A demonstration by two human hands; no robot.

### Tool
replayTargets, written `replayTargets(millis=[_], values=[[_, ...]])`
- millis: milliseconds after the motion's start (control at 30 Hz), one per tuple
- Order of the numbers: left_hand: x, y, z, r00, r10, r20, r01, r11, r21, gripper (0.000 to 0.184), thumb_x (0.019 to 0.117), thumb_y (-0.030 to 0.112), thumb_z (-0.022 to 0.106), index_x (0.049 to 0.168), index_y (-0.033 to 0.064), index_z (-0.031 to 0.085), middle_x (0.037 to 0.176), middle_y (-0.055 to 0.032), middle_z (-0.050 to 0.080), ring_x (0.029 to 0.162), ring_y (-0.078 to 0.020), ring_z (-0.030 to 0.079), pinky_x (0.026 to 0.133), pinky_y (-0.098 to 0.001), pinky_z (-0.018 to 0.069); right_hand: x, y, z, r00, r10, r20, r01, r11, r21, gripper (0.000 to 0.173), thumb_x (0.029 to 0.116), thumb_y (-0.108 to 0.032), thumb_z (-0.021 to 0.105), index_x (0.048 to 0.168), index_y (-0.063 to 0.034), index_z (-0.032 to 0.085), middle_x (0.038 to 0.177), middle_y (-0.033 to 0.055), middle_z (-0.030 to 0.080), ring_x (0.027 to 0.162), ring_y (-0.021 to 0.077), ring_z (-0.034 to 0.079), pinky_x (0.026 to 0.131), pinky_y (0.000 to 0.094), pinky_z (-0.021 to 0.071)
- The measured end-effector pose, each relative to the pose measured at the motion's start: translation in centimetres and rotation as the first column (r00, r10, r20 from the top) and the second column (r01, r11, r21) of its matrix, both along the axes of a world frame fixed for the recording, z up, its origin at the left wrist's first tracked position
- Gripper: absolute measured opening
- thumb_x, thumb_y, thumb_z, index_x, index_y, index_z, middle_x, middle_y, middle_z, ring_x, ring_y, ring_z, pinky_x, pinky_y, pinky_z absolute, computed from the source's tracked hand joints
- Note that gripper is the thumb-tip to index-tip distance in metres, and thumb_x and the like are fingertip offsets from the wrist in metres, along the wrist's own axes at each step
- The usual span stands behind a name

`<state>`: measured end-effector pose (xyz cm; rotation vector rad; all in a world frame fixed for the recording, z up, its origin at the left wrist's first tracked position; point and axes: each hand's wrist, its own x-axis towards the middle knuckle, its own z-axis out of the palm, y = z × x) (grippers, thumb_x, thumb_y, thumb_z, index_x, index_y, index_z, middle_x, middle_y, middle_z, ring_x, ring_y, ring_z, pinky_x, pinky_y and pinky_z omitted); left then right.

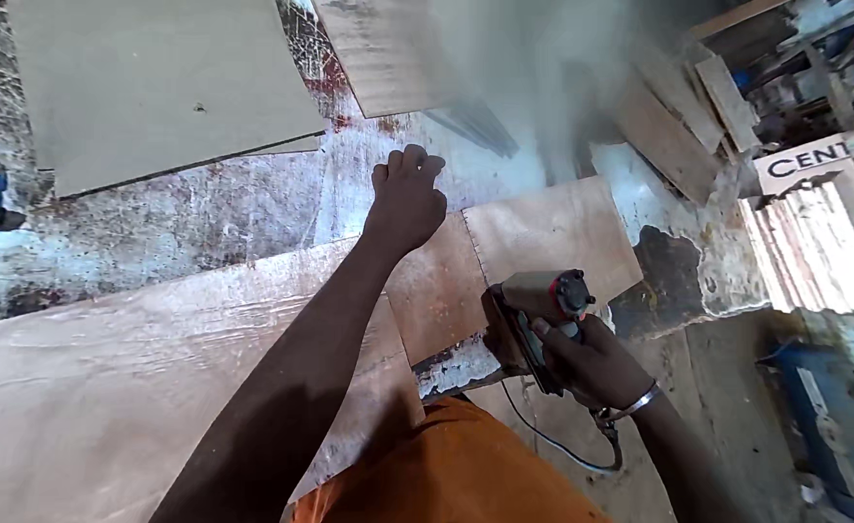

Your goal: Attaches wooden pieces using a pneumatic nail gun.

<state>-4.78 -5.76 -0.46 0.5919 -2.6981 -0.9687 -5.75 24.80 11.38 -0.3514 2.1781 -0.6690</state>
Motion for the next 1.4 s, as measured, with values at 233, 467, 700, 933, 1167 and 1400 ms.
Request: replayTargets(millis=[233,467,700,933,1167,1400], values=[[0.1,-0.4,-0.3,0.996,0.017,-0.090,-0.010,0.997,0.078,0.039,0.0957,0.024,0.056,0.134,0.0182,0.063,0.134,-0.0100,0.057,0.125,-0.0340,0.051,0.097,-0.0595,0.0406,1.0,1.3,-0.2,1.000,-0.013,-0.021,0.013,1.000,-0.001,0.048,0.0939,-0.059,0.061,0.098,-0.0115,0.068,0.063,0.0056,0.065,0.051,0.0186,0.062,0.052,0.0362,0.0566],[4.7,-5.8,2.0,0.966,0.136,-0.222,-0.059,0.945,0.321,0.026,0.1030,0.027,0.056,0.121,0.0122,0.068,0.114,-0.0072,0.067,0.084,-0.0172,0.066,0.076,-0.0402,0.0582,3.5,-0.4,0.7,1.000,0.005,0.027,-0.001,0.989,-0.145,0.050,0.0926,-0.060,0.063,0.103,-0.0120,0.068,0.062,0.0033,0.061,0.048,0.0163,0.058,0.048,0.0349,0.0536],[6.4,-8.4,0.0,0.982,0.164,-0.090,-0.172,0.981,-0.091,0.029,0.1038,0.027,0.049,0.111,0.0104,0.071,0.110,-0.0109,0.070,0.096,-0.0299,0.070,0.080,-0.0538,0.0572,5.9,-12.0,-0.7,0.992,0.100,0.071,-0.081,0.971,-0.225,0.045,0.1008,-0.053,0.055,0.092,-0.0099,0.068,0.065,0.0067,0.062,0.053,0.0175,0.059,0.053,0.0335,0.0534],[6.3,-9.1,0.2,0.988,0.146,-0.044,-0.147,0.989,-0.029,0.030,0.1029,0.031,0.048,0.106,0.0119,0.071,0.107,-0.0083,0.069,0.097,-0.0284,0.069,0.077,-0.0532,0.0566,5.3,-16.8,-0.5,0.994,0.096,0.045,-0.088,0.985,-0.149,0.051,0.1000,-0.058,0.053,0.097,-0.0091,0.066,0.060,0.0075,0.059,0.048,0.0183,0.057,0.047,0.0343,0.0507],[5.6,-9.3,0.5,0.990,0.136,0.043,-0.136,0.991,-0.004,0.033,0.1033,0.037,0.047,0.105,0.0132,0.070,0.110,-0.0079,0.069,0.101,-0.0286,0.070,0.078,-0.0545,0.0564,5.3,-17.1,-0.5,0.995,0.096,0.011,-0.095,0.991,-0.096,0.053,0.0994,-0.060,0.053,0.103,-0.0091,0.068,0.060,0.0098,0.060,0.047,0.0210,0.057,0.045,0.0367,0.0516],[5.9,-9.3,0.9,0.989,0.144,0.034,-0.144,0.989,0.015,0.033,0.1024,0.038,0.050,0.108,0.0126,0.070,0.113,-0.0091,0.069,0.103,-0.0306,0.069,0.080,-0.0556,0.0561,6.6,-16.0,-0.1,0.996,0.094,-0.005,-0.094,0.994,-0.057,0.050,0.1009,-0.056,0.053,0.095,-0.0089,0.068,0.061,0.0091,0.062,0.047,0.0202,0.058,0.046,0.0354,0.0512]])
